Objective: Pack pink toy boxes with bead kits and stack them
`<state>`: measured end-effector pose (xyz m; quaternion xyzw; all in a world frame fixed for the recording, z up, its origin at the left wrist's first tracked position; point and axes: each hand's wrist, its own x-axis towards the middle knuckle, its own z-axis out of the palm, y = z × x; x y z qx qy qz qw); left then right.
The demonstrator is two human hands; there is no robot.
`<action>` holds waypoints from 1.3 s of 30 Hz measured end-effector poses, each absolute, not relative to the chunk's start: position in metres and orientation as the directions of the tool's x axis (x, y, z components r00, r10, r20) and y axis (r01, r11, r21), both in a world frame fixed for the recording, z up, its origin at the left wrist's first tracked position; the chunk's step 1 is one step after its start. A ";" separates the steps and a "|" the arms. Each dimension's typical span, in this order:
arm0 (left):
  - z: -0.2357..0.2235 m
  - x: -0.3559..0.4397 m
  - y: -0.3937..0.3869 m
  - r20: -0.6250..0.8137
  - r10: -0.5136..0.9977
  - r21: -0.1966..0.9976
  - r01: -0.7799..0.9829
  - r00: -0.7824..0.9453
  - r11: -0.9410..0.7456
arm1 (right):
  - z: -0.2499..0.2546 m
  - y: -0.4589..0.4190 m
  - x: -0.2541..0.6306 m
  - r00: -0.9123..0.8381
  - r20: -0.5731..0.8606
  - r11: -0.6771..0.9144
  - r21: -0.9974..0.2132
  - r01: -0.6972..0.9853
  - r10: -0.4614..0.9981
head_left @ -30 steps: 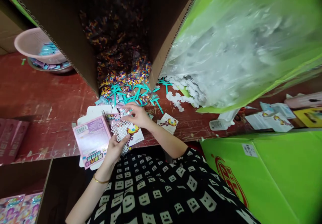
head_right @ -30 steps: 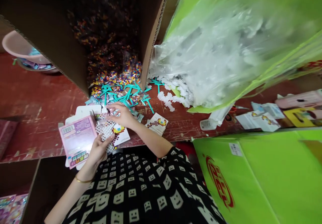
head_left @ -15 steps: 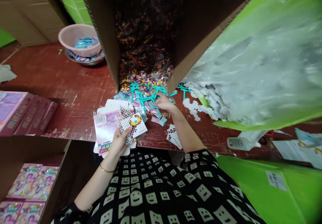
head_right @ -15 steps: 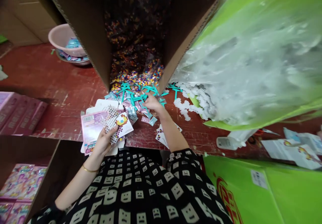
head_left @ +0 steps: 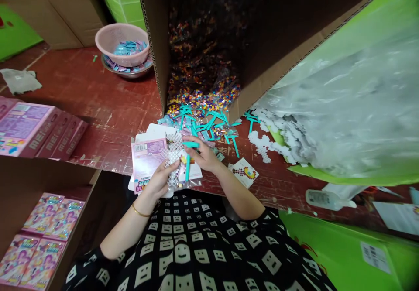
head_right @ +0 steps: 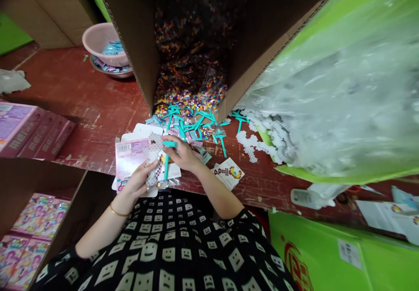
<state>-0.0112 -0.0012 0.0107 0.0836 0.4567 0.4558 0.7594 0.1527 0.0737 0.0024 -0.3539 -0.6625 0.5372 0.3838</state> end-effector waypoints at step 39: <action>-0.062 -0.119 -0.015 -0.107 0.888 0.934 0.262 -0.447 0.244 | -0.084 0.227 0.023 -0.504 0.058 0.077 -0.997 0.017 0.862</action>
